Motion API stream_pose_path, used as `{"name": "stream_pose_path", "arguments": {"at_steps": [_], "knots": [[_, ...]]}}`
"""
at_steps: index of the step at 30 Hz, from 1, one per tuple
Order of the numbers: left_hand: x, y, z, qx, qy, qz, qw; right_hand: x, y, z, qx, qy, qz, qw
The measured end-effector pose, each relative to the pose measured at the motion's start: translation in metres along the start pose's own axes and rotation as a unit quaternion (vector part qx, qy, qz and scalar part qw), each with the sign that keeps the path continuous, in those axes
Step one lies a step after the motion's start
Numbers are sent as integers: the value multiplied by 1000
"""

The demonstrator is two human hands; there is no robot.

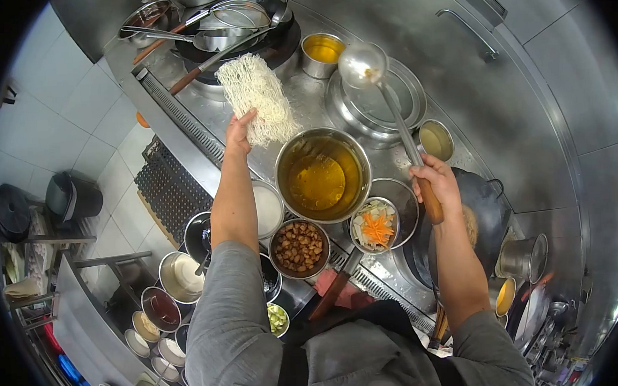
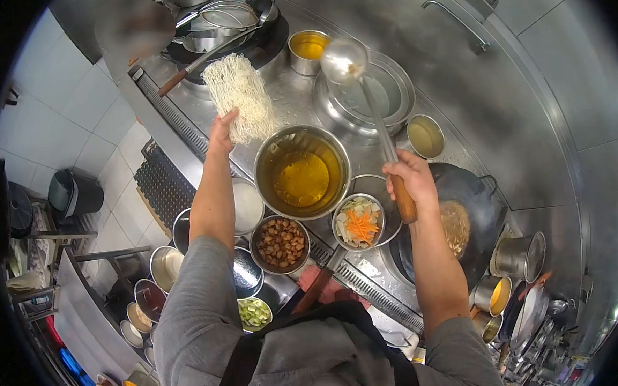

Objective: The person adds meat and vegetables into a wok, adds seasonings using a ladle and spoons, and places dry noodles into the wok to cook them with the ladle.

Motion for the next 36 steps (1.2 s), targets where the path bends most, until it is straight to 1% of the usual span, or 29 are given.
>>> {"name": "stream_pose_path", "arguments": {"at_steps": [1,2,5,6,8,10,12,13,15,16,18,20,21,22,24,25,26,28,30,33,34,35,36], "knots": [[0,0,-1,1,1,2,1000,-4,8,-9,8,19,0,1000],[1,1,-2,3,3,3,1000,-7,14,-15,8,17,1,1000],[3,4,-4,-1,15,-1,1000,-16,29,-45,-31,79,3,996],[2,4,-4,-1,15,-1,1000,-15,28,-49,-31,79,4,996],[1,6,-4,-5,11,3,1000,-13,26,-60,-101,121,14,987],[1,6,-1,7,15,4,1000,-13,25,-65,-108,117,16,987],[-3,5,1,20,18,6,1000,-13,23,-61,-162,76,45,983],[-5,3,3,10,6,0,1000,-16,22,-60,-160,76,46,983],[-8,0,6,2,-6,-5,1000,-25,25,-44,-167,32,73,983],[-7,-2,11,-4,-13,-9,1000,-30,24,-35,-165,30,72,983],[-2,-4,23,-5,-18,-9,1000,-43,22,-6,-208,-39,68,975],[5,-10,39,-11,-7,-38,999,-62,21,19,-207,-76,60,974],[-2,-17,38,-3,-4,-34,999,-70,15,38,-214,-98,51,971],[-7,-21,40,4,-1,-29,1000,-77,8,56,-197,-114,65,971],[-18,-32,44,27,10,-25,999,-103,3,87,-206,-150,51,966],[-22,-34,49,35,10,-24,999,-113,-6,103,-199,-152,49,967],[-25,-37,51,41,13,-24,999,-123,-15,122,-200,-170,63,963],[-33,-39,55,61,-10,8,998,-148,-28,148,-195,-192,76,959],[-36,-44,48,69,2,8,998,-175,-43,166,-180,-218,40,958],[-34,-58,26,108,-22,-57,992,-216,-57,178,-155,-259,14,953],[-31,-60,13,106,15,-59,993,-233,-64,180,-144,-271,1,952],[-26,-60,3,109,20,-52,993,-247,-70,181,-144,-285,-6,947],[-14,-59,-2,104,49,-63,991,-260,-81,185,-132,-313,-19,940]]}}
Point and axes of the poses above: each hand's wrist, its own x-axis towards the middle knuckle, its own z-axis out of the back of the hand, y = z × x, the point moved 6 cm from there along x, towards the middle knuckle, and after that the axes turned 1 degree about y, right-handed, at the moved point
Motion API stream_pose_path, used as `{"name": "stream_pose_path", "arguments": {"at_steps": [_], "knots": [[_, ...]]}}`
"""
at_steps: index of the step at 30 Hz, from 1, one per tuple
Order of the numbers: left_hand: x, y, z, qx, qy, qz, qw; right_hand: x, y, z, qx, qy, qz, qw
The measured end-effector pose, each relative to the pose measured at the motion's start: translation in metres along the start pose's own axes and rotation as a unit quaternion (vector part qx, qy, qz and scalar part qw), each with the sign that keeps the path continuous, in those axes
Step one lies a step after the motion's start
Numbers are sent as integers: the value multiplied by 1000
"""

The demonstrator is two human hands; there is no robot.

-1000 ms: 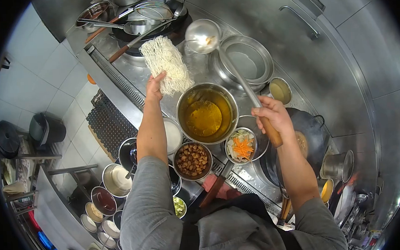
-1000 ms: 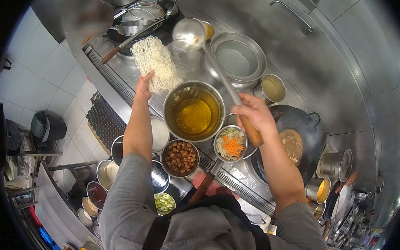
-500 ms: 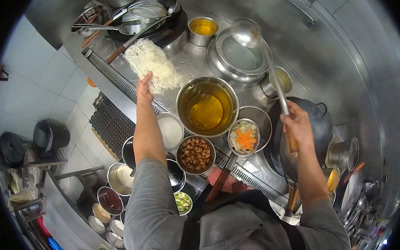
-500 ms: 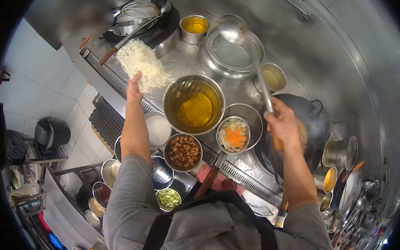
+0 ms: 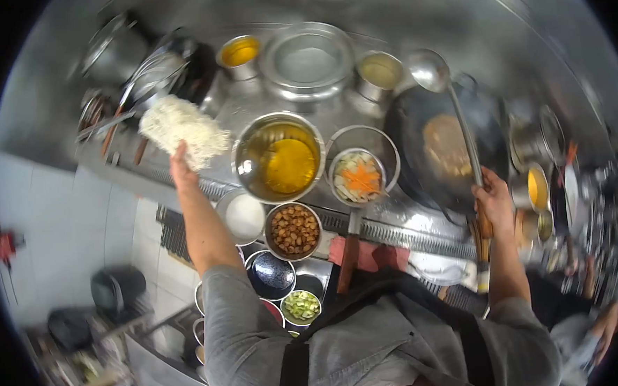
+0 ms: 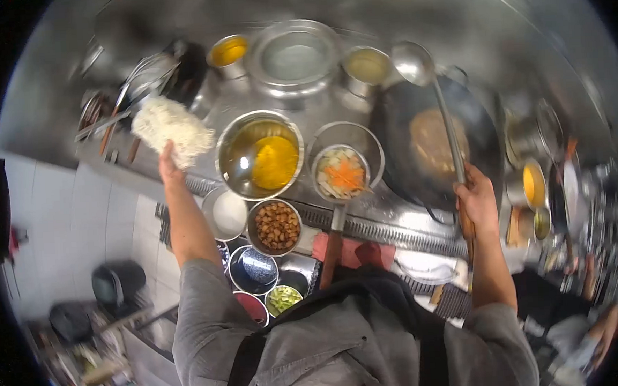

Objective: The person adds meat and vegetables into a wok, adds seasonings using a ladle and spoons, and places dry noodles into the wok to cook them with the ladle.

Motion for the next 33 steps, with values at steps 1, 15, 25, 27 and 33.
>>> {"name": "stream_pose_path", "arguments": {"at_steps": [1,15,25,27,33], "knots": [[8,2,-12,-3,14,13,1000,-8,-9,6,2,-18,36,999],[-39,51,-285,13,189,48,981,-77,-122,80,-414,-31,160,896],[-235,183,-432,-5,274,131,953,-131,-189,145,-424,0,156,892],[-271,206,-447,-13,273,141,951,-140,-204,158,-402,-3,162,901],[-334,265,-474,26,265,57,962,-155,-229,184,-348,-11,149,925]]}}
Point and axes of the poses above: each hand's wrist, its own x-axis towards the middle knuckle, its own z-axis out of the back of the hand, y = z × x, the point moved 6 cm from there along x, towards the middle knuckle, and after that the axes turned 1 degree about y, right-handed, at the moved point
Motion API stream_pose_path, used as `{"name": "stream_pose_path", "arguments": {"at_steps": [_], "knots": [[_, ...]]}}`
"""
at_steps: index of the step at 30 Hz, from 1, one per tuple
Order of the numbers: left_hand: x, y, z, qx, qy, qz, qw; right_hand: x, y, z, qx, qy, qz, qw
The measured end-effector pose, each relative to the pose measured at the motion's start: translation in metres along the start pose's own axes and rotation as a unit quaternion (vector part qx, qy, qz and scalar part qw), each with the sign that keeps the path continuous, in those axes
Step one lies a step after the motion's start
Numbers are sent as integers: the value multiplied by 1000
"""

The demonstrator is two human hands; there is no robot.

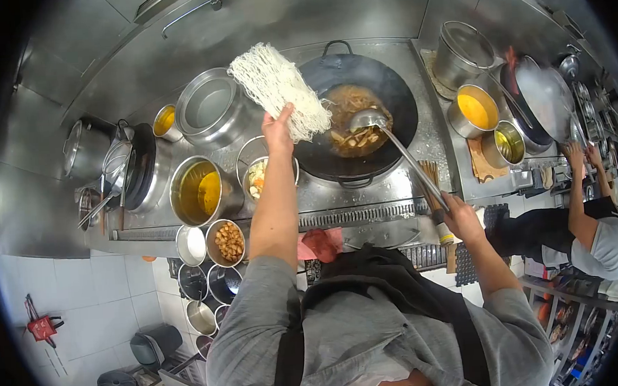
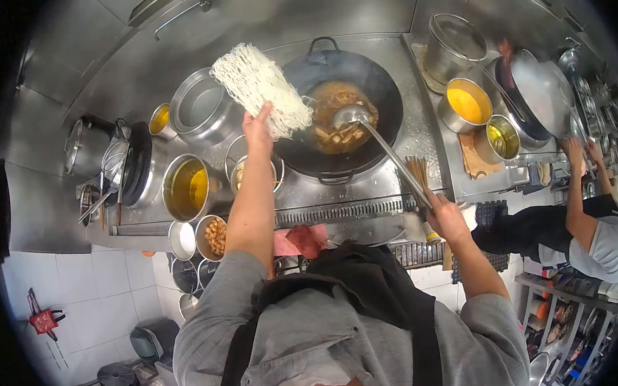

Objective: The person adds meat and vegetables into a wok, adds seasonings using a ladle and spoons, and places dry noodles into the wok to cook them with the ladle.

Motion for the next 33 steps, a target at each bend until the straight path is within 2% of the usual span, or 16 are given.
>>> {"name": "stream_pose_path", "arguments": {"at_steps": [1,3,4,5,8,11,15,17,19,21,25,27,28,29,30,33], "knots": [[-3,9,-7,2,1,-2,1000,-2,-4,1,18,-6,1,1000],[-9,33,-13,-15,-30,62,998,-4,-9,3,43,-11,-5,999],[-11,41,-14,52,-24,62,996,-5,-11,4,58,-17,-12,998],[-14,51,-17,55,-24,60,996,-6,-14,4,74,-22,-19,997],[-24,75,-11,107,-123,88,983,-6,-22,3,96,-22,-20,995],[-37,71,-18,114,-101,30,988,-6,-25,2,124,-17,-28,992],[-66,57,-25,174,-99,2,980,2,-24,8,175,-3,-41,984],[-76,46,-18,380,-111,16,918,4,-17,13,195,-1,-45,980],[-78,45,-11,388,-102,9,916,12,-11,18,184,-11,-36,982],[-81,42,-13,471,-67,-3,880,20,-6,20,184,-11,-22,983],[-100,40,-20,471,-39,-11,881,24,-5,14,193,20,-4,981],[-103,27,-15,300,-123,-59,944,20,-13,4,162,24,25,986],[-96,14,-16,223,-119,-33,967,16,-15,-2,133,29,51,989],[-97,-8,-30,213,-119,19,970,14,-17,-5,134,32,50,989],[-85,-10,-24,252,-126,33,959,13,-19,-7,121,39,51,991],[-72,-12,-21,320,-125,30,939,15,-24,-2,93,46,52,993]]}}
Point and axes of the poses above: each hand's wrist, its own x-axis towards the middle knuckle, its own z-axis out of the back of the hand, y = z × x, the point moved 6 cm from there along x, towards the middle knuckle, and after that the axes turned 1 degree about y, right-handed, at the moved point
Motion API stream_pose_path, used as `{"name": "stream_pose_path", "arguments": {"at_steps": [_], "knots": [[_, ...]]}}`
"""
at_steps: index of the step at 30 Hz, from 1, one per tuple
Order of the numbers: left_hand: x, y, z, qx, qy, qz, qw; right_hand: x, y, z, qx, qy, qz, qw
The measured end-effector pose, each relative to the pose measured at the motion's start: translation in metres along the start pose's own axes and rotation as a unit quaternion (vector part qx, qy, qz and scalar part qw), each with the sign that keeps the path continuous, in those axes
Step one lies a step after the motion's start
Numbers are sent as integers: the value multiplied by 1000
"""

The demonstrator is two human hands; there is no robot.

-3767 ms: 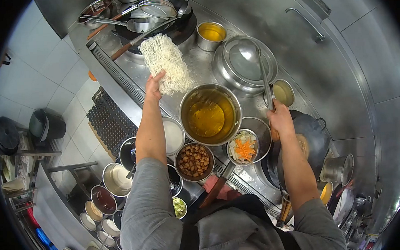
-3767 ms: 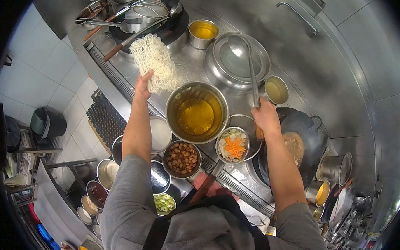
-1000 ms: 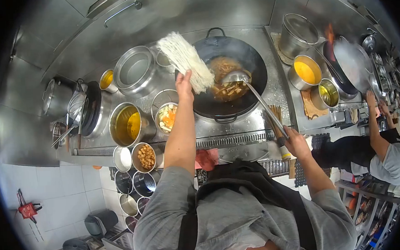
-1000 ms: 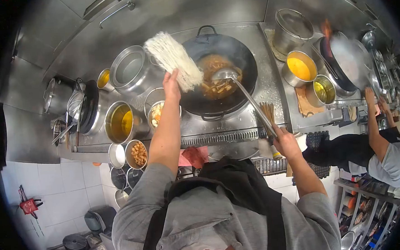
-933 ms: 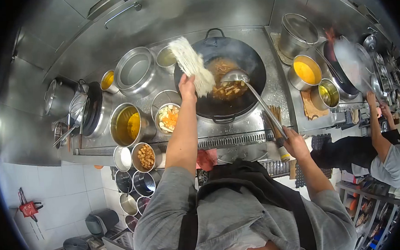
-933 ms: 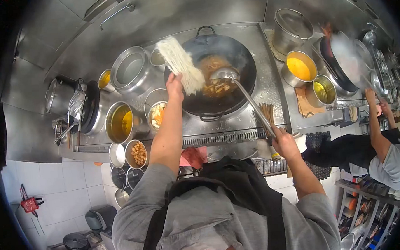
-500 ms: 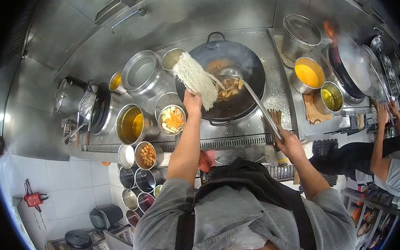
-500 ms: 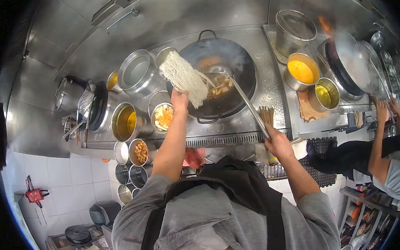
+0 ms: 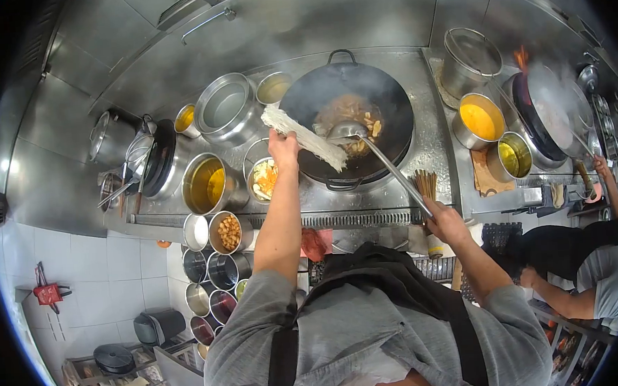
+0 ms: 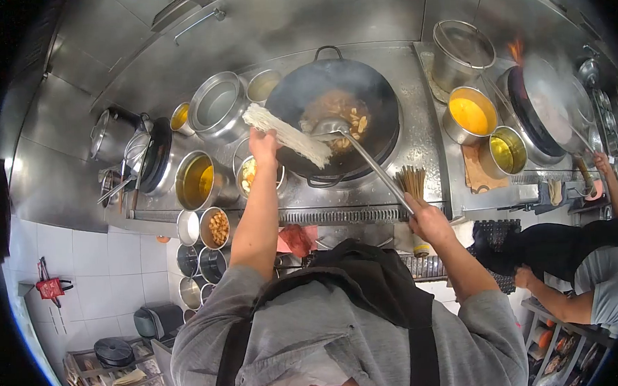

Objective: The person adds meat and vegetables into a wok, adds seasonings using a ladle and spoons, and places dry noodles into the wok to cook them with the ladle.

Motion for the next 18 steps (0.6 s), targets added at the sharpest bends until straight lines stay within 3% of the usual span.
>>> {"name": "stream_pose_path", "arguments": {"at_steps": [4,5,10,12,14,16,18], "knots": [[-22,-7,-7,18,9,-49,999,-4,-6,11,-16,-7,-11,1000],[-10,14,-7,26,23,-116,993,-5,-10,12,-27,-10,-9,1000],[-56,18,-27,2,100,-9,995,-9,-4,15,17,-26,-28,999],[-57,41,-31,27,64,-109,992,-8,4,10,45,-18,-27,998],[-69,50,-30,-1,11,-106,994,-13,11,13,105,-34,-81,991],[-82,40,-26,76,18,-75,994,-16,22,14,121,-25,-90,988],[-93,35,-29,-44,32,-35,998,-25,16,5,220,14,-160,962]]}}
Point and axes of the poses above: each hand's wrist, its own x-axis towards the middle knuckle, its own z-axis out of the back of the hand, y = z × x, the point moved 6 cm from there along x, towards the middle knuckle, and after that the axes turned 1 degree about y, right-handed, at the moved point
